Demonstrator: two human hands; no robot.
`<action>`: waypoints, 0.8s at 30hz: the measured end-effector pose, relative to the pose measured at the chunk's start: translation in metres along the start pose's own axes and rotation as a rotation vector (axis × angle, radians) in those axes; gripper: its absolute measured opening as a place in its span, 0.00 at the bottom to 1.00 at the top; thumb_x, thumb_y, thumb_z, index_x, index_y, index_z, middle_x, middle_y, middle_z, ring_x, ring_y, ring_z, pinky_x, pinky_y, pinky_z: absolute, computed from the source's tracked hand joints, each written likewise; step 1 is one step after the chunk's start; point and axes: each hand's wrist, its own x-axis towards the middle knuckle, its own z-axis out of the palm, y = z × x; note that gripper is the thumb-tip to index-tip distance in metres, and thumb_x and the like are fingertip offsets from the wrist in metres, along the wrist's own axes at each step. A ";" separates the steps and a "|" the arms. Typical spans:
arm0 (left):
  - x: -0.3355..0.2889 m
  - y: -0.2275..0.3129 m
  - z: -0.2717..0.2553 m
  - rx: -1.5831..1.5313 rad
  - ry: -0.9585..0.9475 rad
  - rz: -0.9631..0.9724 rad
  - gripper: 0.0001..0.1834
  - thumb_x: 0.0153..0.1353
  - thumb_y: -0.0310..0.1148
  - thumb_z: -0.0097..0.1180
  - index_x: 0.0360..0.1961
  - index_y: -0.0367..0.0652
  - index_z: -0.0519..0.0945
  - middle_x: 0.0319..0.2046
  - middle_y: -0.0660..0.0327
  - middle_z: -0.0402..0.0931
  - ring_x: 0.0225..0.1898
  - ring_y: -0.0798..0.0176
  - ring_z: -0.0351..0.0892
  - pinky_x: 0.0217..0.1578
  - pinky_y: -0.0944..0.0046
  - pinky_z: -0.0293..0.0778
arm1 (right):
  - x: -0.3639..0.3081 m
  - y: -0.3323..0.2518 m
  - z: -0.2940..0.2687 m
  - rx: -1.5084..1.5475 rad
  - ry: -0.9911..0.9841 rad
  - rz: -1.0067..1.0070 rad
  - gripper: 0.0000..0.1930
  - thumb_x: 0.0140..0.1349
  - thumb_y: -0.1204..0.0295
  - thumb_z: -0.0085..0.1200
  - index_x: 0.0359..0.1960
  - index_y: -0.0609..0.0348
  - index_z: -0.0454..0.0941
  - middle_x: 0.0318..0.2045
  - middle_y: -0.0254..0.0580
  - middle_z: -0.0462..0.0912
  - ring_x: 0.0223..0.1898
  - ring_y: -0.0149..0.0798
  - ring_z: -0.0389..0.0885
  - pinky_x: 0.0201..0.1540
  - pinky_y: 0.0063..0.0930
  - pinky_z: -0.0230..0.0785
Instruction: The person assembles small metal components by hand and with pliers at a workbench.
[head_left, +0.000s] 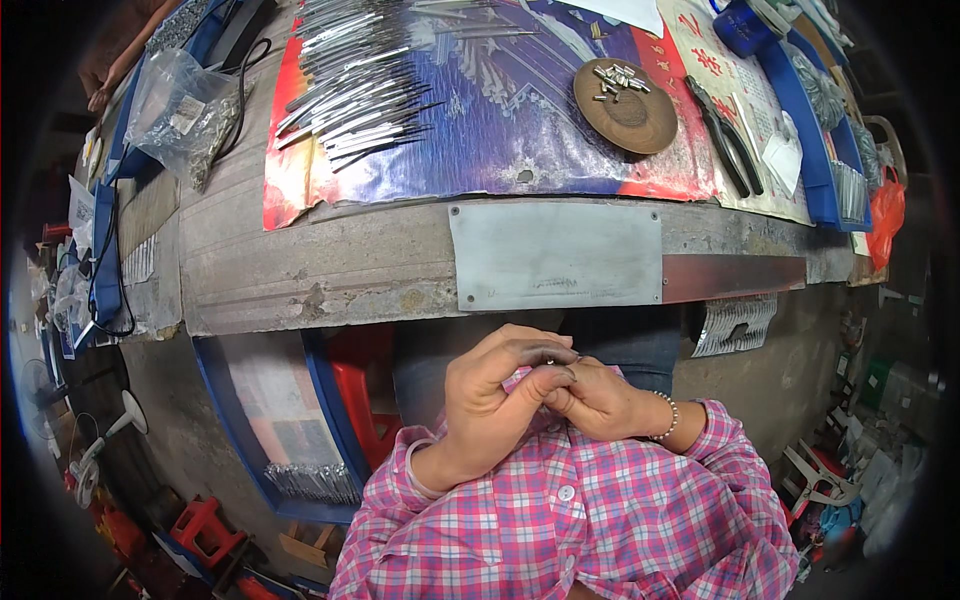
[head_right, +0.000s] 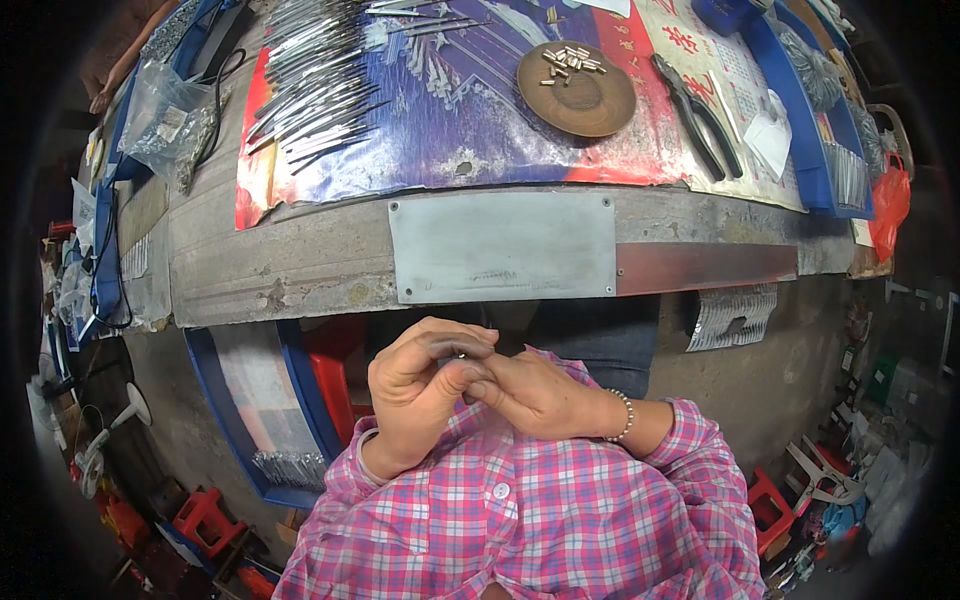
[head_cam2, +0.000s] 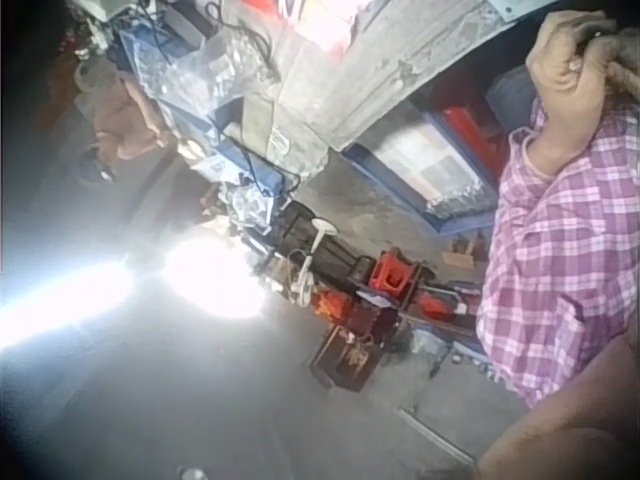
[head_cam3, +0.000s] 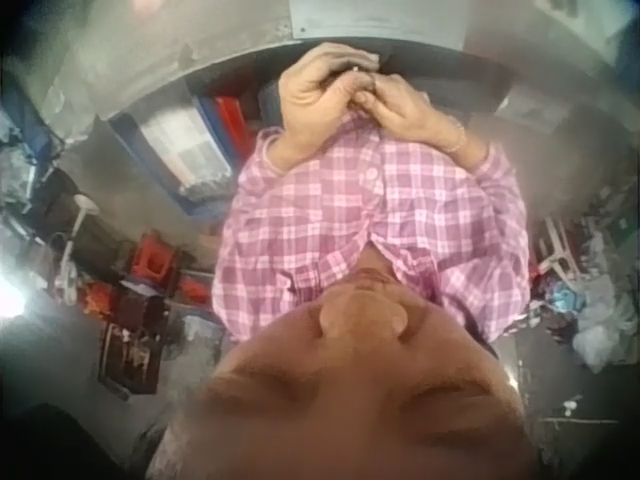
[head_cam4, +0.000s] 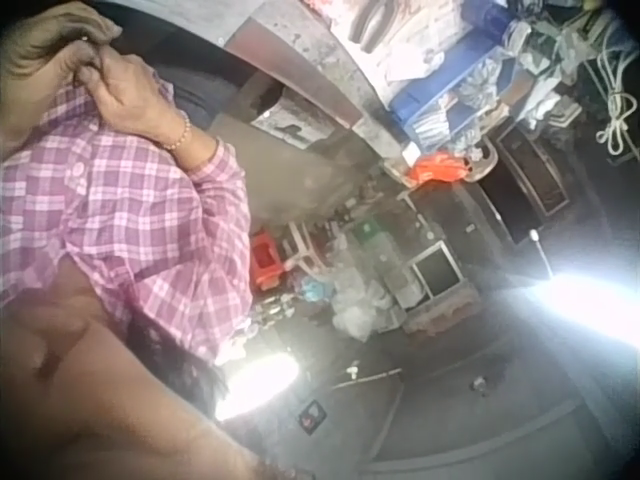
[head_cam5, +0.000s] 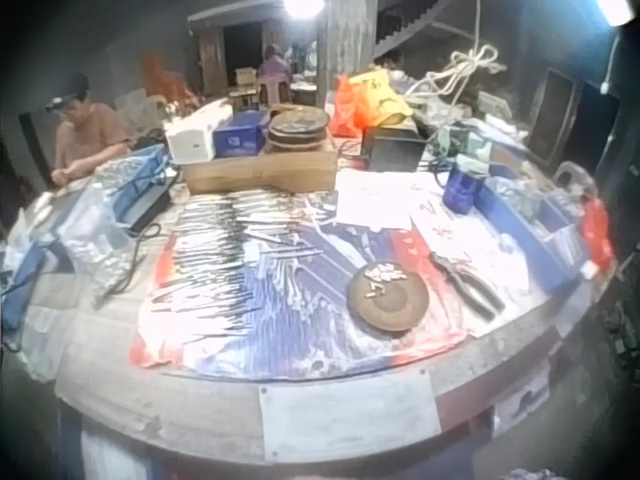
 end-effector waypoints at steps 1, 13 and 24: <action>0.000 0.000 -0.002 -0.002 0.000 -0.001 0.05 0.52 0.24 0.59 0.31 0.34 0.79 0.33 0.53 0.78 0.37 0.58 0.80 0.38 0.66 0.74 | 0.000 0.001 0.000 0.012 -0.011 -0.015 0.14 0.67 0.63 0.39 0.42 0.63 0.68 0.26 0.47 0.76 0.26 0.49 0.76 0.28 0.36 0.66; 0.004 -0.029 0.006 -0.866 -0.234 -0.225 0.13 0.58 0.36 0.57 0.29 0.35 0.78 0.27 0.58 0.75 0.32 0.62 0.76 0.36 0.67 0.73 | 0.006 -0.014 -0.002 0.778 -0.404 0.137 0.15 0.69 0.67 0.37 0.29 0.65 0.68 0.22 0.39 0.71 0.21 0.35 0.71 0.25 0.30 0.65; 0.004 -0.023 0.004 -0.713 -0.164 -0.216 0.15 0.57 0.38 0.57 0.23 0.36 0.75 0.24 0.57 0.74 0.30 0.61 0.78 0.42 0.60 0.72 | 0.009 -0.023 -0.010 0.645 -0.376 0.206 0.13 0.70 0.65 0.36 0.34 0.62 0.66 0.25 0.33 0.65 0.27 0.29 0.64 0.33 0.24 0.63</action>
